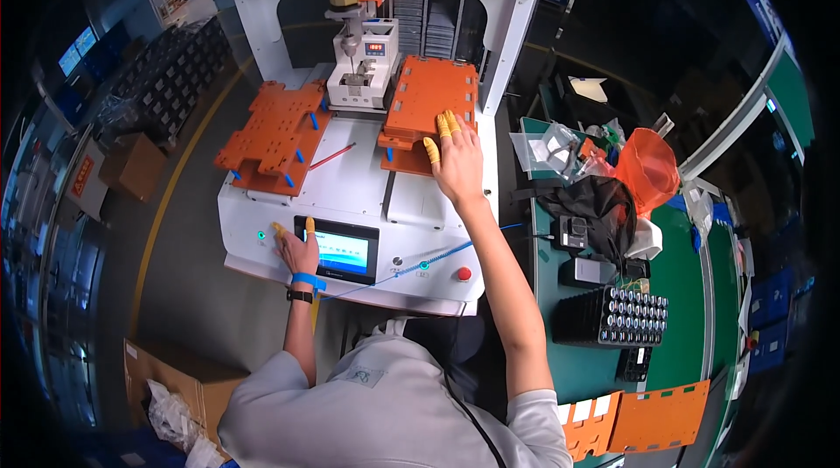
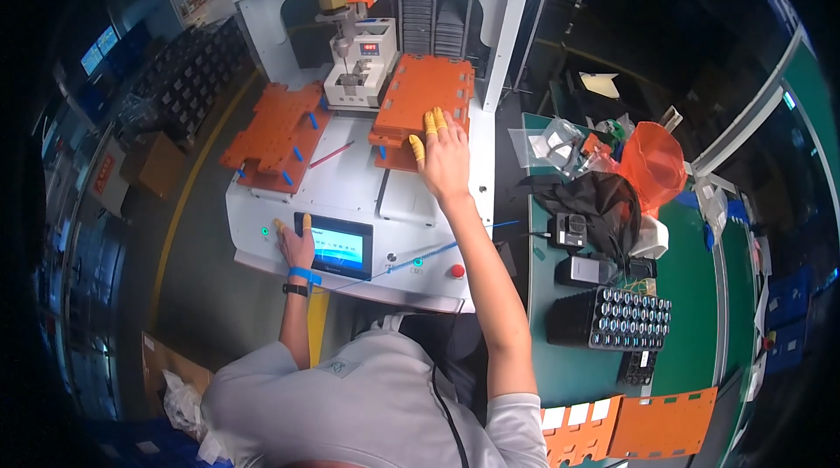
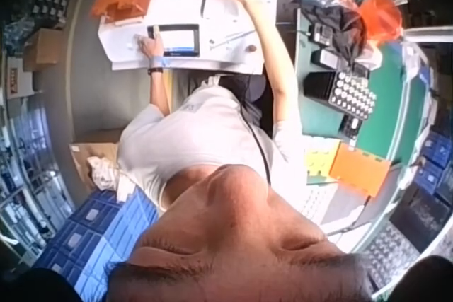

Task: Manually assemble small LED modules into plastic housings and prepare them using an industrial assembly machine.

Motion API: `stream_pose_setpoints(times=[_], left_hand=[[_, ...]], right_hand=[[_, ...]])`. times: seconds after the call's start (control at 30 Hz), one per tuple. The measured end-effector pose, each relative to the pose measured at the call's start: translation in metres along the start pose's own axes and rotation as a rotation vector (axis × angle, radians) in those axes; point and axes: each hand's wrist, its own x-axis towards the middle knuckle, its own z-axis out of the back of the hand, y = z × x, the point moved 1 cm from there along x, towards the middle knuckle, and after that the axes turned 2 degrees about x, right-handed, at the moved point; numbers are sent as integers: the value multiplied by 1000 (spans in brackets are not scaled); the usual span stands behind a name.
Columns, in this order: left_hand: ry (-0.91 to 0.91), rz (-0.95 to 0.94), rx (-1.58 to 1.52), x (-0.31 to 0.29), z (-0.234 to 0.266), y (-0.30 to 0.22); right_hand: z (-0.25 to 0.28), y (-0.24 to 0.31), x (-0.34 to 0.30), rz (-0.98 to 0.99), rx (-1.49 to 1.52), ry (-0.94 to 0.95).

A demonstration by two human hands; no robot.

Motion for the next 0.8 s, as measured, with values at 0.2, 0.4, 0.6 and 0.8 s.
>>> stream_pose_setpoints(times=[0.2, 0.4, 0.6, 0.8], left_hand=[[-58, -351, -270, -34, -42, -29], [146, -649, -352, -103, -28, -138], [167, -706, -477, -98, -39, -149], [573, -925, -801, -150, -34, -169]], right_hand=[[1, 9, 3, -21, 24, 25], [12, 9, -6, -19, 21, 55], [54, 18, -12, -157, 81, 156], [102, 28, -79, -590, 571, 191]])
